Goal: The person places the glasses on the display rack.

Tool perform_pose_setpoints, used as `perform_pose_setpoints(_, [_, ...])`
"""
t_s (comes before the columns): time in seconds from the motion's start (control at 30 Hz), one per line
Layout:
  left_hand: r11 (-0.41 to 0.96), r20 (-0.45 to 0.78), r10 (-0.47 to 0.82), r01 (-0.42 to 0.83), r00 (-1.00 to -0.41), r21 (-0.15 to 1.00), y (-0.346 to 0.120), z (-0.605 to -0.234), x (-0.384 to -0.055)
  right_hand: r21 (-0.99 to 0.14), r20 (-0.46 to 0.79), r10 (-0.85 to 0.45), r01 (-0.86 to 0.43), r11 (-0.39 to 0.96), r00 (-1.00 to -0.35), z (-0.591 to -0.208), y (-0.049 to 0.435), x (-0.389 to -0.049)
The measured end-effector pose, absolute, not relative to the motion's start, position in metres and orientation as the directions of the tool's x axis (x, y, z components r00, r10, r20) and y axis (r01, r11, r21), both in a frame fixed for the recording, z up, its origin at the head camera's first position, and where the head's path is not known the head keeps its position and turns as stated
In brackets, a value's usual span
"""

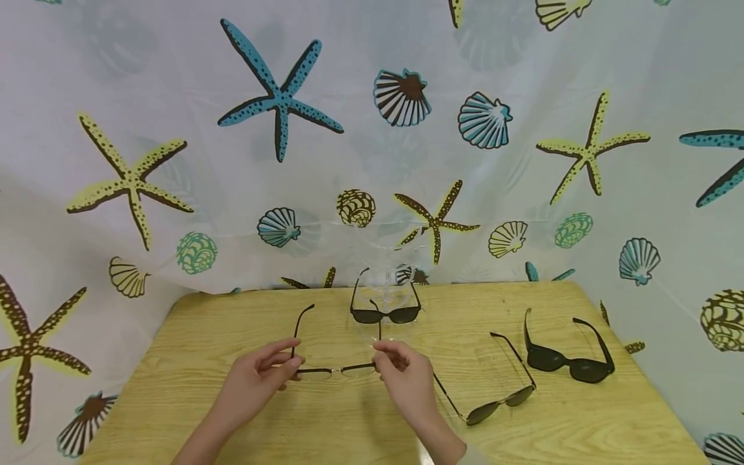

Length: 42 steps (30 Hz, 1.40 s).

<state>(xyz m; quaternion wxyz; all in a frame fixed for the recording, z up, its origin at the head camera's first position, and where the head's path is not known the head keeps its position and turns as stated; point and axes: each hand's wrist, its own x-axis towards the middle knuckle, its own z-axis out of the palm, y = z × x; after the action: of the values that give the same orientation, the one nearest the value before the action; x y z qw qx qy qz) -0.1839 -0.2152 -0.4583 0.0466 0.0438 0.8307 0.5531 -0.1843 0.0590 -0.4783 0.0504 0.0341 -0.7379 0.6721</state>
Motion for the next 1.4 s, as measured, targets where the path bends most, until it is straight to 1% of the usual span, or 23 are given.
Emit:
perform_pose_setpoints(0.13, [0.383,0.002,0.144,0.057,-0.99,0.922,-0.207,-0.454,-0.191,-0.988,0.129,0.039,-0.125,0.093,-0.991,-0.475,0.066,-0.185])
perform_pose_setpoints(0.47, [0.362,0.029,0.177,0.093,-0.984,0.927,-0.189,-0.448,-0.203,-0.983,0.177,0.104,-0.17,0.073,-0.979,-0.47,0.08,-0.191])
perform_pose_setpoints(0.73, [0.32,0.055,0.232,0.13,-0.971,0.938,-0.178,-0.445,-0.211,-0.984,0.167,0.136,-0.158,0.08,-0.977,-0.464,0.09,-0.198])
perform_pose_setpoints(0.93, [0.326,0.069,0.227,0.142,-0.971,0.935,-0.166,-0.447,-0.218,-0.985,0.157,0.144,-0.144,0.099,-0.977,-0.463,0.099,-0.205])
perform_pose_setpoints(1.1, [0.344,0.085,0.205,0.153,-0.975,0.927,-0.153,-0.45,-0.225,-0.981,0.153,0.153,-0.132,0.142,-0.976,-0.463,0.107,-0.214])
perform_pose_setpoints(1.4, [0.368,0.11,0.151,0.159,-0.982,0.916,-0.136,-0.451,-0.241,-0.945,0.189,0.133,-0.144,0.294,-0.973,-0.456,0.116,-0.224])
